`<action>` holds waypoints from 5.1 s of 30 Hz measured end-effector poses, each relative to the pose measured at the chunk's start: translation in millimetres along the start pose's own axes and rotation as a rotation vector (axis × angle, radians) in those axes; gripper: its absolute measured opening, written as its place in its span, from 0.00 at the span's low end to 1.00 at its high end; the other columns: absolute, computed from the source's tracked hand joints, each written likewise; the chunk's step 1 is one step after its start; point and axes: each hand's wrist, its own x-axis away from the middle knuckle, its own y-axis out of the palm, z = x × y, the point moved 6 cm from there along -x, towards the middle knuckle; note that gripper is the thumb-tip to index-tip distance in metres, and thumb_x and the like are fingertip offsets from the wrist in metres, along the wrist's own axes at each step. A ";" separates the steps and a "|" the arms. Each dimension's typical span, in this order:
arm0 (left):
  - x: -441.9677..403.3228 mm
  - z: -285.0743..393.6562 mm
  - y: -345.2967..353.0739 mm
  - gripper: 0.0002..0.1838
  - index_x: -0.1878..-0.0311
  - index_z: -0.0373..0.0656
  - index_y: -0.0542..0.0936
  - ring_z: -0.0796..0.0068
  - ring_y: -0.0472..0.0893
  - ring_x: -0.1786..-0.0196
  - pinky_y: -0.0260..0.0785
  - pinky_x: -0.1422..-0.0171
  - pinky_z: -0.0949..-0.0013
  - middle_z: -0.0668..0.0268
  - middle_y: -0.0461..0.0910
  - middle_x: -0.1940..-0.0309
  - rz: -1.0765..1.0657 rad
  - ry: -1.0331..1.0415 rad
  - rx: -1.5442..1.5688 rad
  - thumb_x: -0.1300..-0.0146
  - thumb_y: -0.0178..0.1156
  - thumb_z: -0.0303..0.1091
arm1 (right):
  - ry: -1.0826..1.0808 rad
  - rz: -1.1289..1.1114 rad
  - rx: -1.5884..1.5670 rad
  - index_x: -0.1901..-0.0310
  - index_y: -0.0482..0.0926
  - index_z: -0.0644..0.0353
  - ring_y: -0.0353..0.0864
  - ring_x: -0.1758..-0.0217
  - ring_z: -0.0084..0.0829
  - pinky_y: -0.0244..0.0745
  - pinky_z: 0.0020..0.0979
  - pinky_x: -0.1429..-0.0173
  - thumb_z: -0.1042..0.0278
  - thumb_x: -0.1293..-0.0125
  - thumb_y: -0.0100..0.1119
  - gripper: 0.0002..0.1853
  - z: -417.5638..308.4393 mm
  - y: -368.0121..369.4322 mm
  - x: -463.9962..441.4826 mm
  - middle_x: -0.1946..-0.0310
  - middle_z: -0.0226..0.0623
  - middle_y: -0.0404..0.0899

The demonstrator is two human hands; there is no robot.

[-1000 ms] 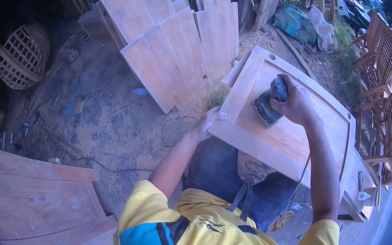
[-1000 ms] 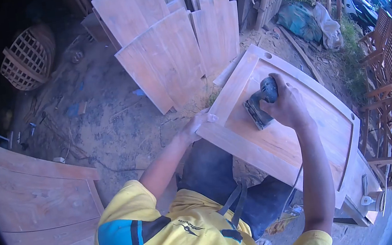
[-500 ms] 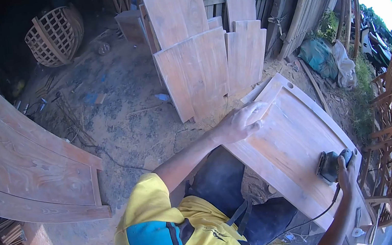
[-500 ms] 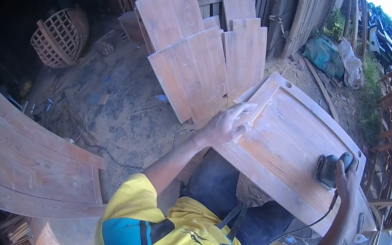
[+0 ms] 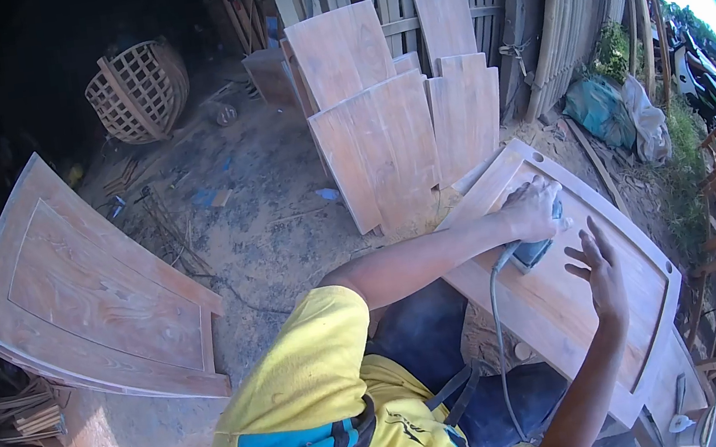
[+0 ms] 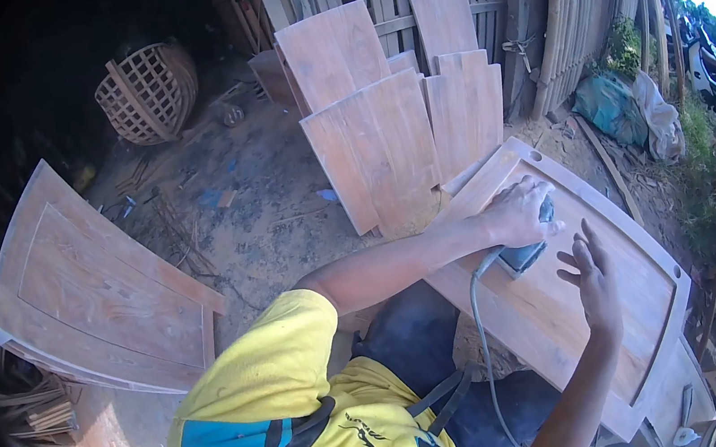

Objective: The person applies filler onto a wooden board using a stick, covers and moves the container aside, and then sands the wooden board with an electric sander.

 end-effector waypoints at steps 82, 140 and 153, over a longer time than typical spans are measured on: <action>-61.0 66.3 51.6 0.31 0.38 0.42 0.79 0.49 0.85 0.41 0.76 0.33 0.53 0.51 0.84 0.47 -0.122 0.519 -0.299 0.42 0.73 0.46 | 0.284 1.217 0.841 0.38 0.83 0.61 0.82 0.35 0.51 0.75 0.48 0.31 0.58 0.21 0.54 0.20 100.5 -203.5 227.3 0.41 0.50 0.85; -4.0 125.6 87.2 0.33 0.40 0.41 0.78 0.47 0.85 0.43 0.79 0.40 0.50 0.52 0.82 0.49 -0.274 0.640 -0.213 0.49 0.74 0.44 | 0.284 1.313 0.721 0.38 0.84 0.60 0.86 0.41 0.55 0.76 0.51 0.35 0.58 0.17 0.48 0.20 107.0 -208.7 229.0 0.47 0.55 0.88; -6.3 290.5 214.9 0.39 0.36 0.39 0.79 0.45 0.87 0.42 0.80 0.37 0.47 0.48 0.85 0.46 -0.443 0.891 -0.192 0.47 0.72 0.54 | 0.278 1.311 0.716 0.40 0.83 0.60 0.87 0.44 0.60 0.78 0.53 0.38 0.57 0.18 0.47 0.20 111.9 -214.7 232.7 0.49 0.57 0.88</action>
